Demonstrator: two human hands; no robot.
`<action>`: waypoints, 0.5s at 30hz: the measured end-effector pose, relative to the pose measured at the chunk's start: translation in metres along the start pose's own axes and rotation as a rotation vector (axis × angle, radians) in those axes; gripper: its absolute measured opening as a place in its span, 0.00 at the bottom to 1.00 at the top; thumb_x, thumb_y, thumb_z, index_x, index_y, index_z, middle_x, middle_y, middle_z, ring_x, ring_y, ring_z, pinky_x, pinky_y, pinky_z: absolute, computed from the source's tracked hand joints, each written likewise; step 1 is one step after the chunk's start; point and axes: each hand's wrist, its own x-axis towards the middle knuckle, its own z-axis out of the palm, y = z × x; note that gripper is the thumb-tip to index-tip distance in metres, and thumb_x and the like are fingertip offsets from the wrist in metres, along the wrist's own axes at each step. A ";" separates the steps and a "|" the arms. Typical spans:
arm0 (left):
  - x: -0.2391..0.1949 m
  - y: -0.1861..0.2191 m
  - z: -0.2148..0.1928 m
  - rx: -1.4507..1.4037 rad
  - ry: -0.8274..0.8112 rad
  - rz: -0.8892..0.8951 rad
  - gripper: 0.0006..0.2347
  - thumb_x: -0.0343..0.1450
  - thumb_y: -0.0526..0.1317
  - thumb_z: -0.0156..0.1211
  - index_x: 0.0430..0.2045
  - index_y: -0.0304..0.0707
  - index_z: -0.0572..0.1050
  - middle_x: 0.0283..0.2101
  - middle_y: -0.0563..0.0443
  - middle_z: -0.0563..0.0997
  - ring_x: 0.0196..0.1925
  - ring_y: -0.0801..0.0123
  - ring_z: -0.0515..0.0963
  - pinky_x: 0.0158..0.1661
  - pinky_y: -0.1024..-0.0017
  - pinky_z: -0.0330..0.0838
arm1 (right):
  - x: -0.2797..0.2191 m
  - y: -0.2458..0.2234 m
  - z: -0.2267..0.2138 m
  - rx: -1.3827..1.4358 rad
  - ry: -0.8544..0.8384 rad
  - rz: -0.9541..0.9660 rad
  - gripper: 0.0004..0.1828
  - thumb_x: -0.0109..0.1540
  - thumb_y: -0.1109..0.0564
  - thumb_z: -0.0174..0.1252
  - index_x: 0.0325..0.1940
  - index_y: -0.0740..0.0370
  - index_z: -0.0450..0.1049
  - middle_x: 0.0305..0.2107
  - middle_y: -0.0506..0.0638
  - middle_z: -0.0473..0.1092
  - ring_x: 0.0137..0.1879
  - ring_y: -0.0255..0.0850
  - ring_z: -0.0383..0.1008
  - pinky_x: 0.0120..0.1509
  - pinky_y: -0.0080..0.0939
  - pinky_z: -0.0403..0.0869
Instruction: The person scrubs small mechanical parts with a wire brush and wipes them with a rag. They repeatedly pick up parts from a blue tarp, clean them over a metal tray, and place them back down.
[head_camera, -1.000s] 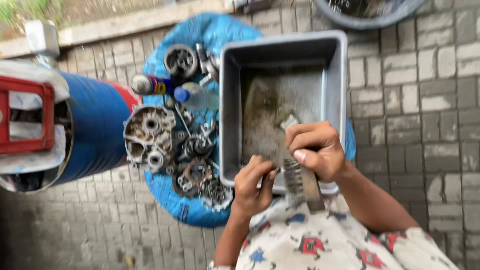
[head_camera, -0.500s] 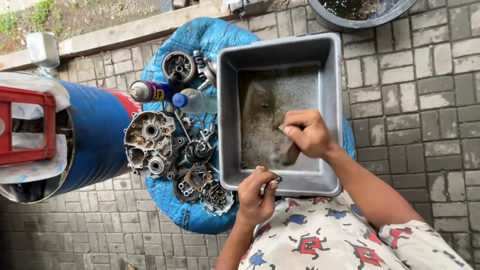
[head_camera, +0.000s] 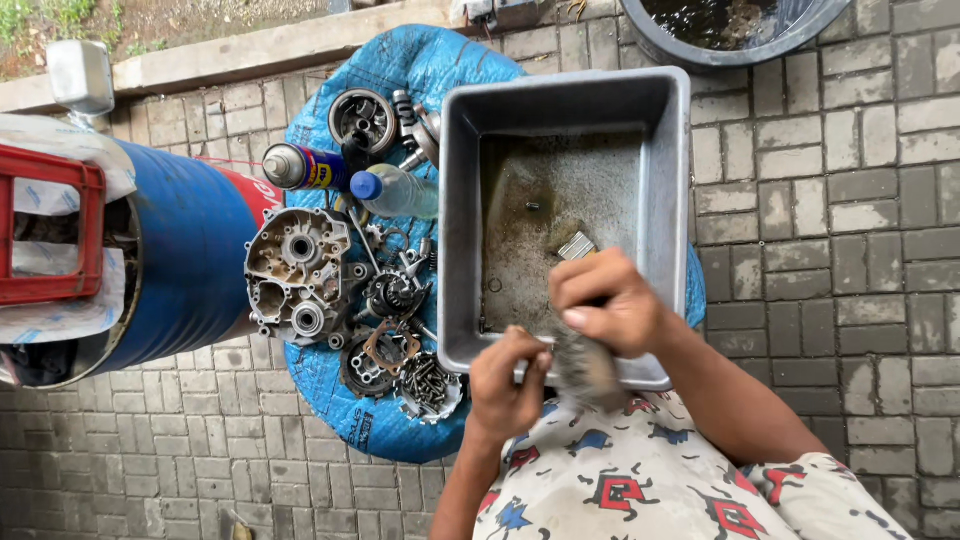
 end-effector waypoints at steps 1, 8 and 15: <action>0.001 0.002 -0.003 -0.002 -0.002 0.000 0.03 0.71 0.25 0.60 0.28 0.24 0.78 0.19 0.42 0.75 0.15 0.52 0.71 0.21 0.60 0.69 | -0.007 0.019 -0.008 -0.001 0.002 0.000 0.20 0.63 0.48 0.58 0.18 0.58 0.72 0.20 0.51 0.68 0.23 0.39 0.63 0.27 0.39 0.65; -0.012 0.000 -0.013 0.061 -0.054 -0.025 0.04 0.73 0.28 0.59 0.28 0.23 0.77 0.21 0.38 0.77 0.16 0.44 0.74 0.22 0.61 0.73 | -0.012 0.005 -0.001 -0.091 0.059 0.084 0.18 0.61 0.52 0.58 0.17 0.57 0.71 0.17 0.49 0.65 0.22 0.38 0.62 0.27 0.37 0.65; -0.015 -0.002 -0.024 0.140 -0.053 0.015 0.03 0.72 0.27 0.61 0.28 0.22 0.78 0.23 0.37 0.79 0.17 0.45 0.76 0.24 0.60 0.76 | -0.015 0.028 -0.020 -0.143 0.161 0.115 0.17 0.58 0.52 0.57 0.15 0.56 0.66 0.14 0.47 0.59 0.22 0.37 0.58 0.26 0.38 0.61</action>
